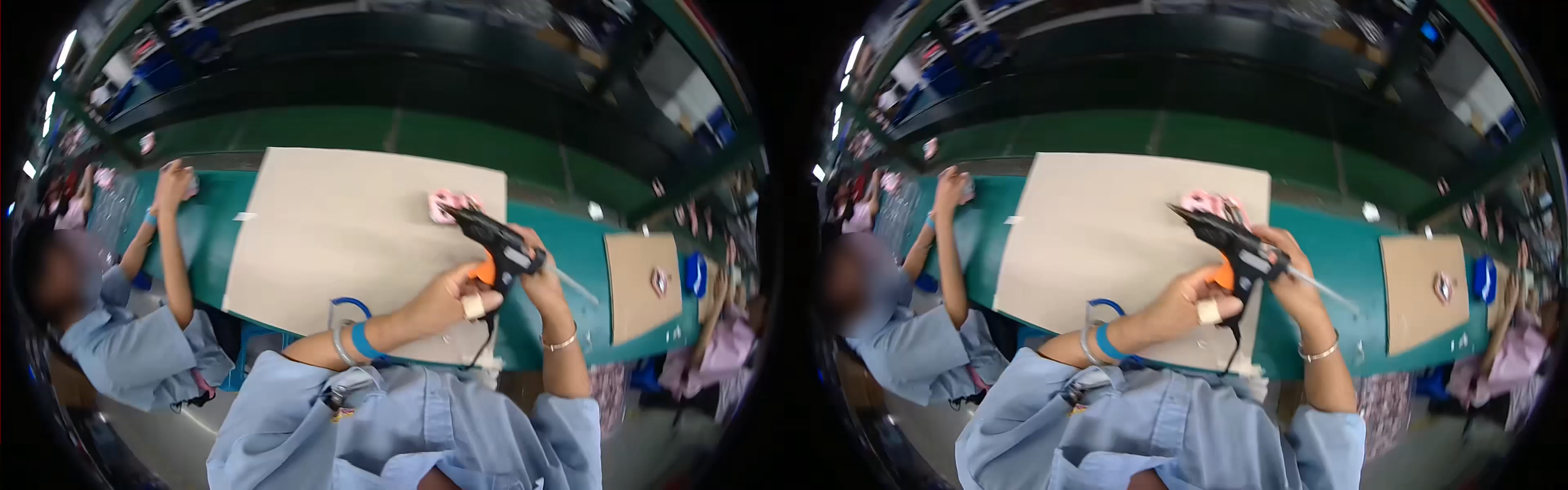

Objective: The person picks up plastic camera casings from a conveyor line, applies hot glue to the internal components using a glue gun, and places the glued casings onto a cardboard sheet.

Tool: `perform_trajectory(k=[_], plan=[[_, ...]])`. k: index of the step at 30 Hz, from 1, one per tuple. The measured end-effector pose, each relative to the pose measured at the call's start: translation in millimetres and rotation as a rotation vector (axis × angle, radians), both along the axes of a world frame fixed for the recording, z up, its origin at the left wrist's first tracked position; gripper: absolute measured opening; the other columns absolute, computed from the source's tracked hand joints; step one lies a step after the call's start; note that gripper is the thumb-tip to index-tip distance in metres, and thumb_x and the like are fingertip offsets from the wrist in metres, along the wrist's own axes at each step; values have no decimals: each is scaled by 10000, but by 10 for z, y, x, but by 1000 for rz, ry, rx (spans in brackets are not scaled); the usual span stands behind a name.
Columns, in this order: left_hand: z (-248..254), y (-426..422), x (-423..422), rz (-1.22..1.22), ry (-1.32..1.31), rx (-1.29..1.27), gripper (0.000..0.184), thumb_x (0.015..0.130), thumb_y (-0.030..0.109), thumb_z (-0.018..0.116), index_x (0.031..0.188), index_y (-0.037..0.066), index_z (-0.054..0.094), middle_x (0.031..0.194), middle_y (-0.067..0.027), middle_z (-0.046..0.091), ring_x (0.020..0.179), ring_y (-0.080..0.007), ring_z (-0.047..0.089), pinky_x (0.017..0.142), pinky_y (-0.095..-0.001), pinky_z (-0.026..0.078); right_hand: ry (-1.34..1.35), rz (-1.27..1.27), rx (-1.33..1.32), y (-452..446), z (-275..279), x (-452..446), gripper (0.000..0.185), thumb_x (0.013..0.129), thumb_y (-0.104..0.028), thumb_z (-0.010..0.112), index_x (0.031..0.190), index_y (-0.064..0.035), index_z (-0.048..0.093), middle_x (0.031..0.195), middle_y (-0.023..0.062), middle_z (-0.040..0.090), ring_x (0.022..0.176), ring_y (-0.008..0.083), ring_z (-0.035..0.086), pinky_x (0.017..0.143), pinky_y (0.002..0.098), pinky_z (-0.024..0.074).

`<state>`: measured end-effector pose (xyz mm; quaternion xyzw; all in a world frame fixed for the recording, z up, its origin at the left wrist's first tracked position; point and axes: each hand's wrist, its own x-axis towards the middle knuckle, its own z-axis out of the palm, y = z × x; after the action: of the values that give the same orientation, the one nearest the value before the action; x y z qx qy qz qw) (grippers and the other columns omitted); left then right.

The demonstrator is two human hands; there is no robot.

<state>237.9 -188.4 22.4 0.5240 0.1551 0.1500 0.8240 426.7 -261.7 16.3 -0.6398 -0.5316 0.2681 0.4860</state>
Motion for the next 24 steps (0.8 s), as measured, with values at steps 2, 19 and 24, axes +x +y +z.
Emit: perform_trajectory(k=[2,19,24], plan=[[2,-48,130,14,-49,-32,240,851,20,612,1075,39,527,862,-8,558,721,-60,515,633,-183,423,583,-128,41,-338,-16,-133,350,906,-181,527,1209,-7,514,1175,119,553,1039,192,519,894,306,423],[110,952,169,615,343,632,193,896,115,491,1020,71,632,782,-8,584,645,-72,494,529,-178,370,1085,-361,379,-479,-263,-92,398,929,-221,489,1218,41,411,1035,192,588,810,232,633,611,302,546],[-400,1470,379,427,501,803,348,875,61,455,1208,17,548,1087,-84,605,834,-160,545,699,-215,423,1145,-264,395,-435,-491,-21,374,926,-227,531,1225,-28,425,1047,143,587,765,188,617,547,253,521]])
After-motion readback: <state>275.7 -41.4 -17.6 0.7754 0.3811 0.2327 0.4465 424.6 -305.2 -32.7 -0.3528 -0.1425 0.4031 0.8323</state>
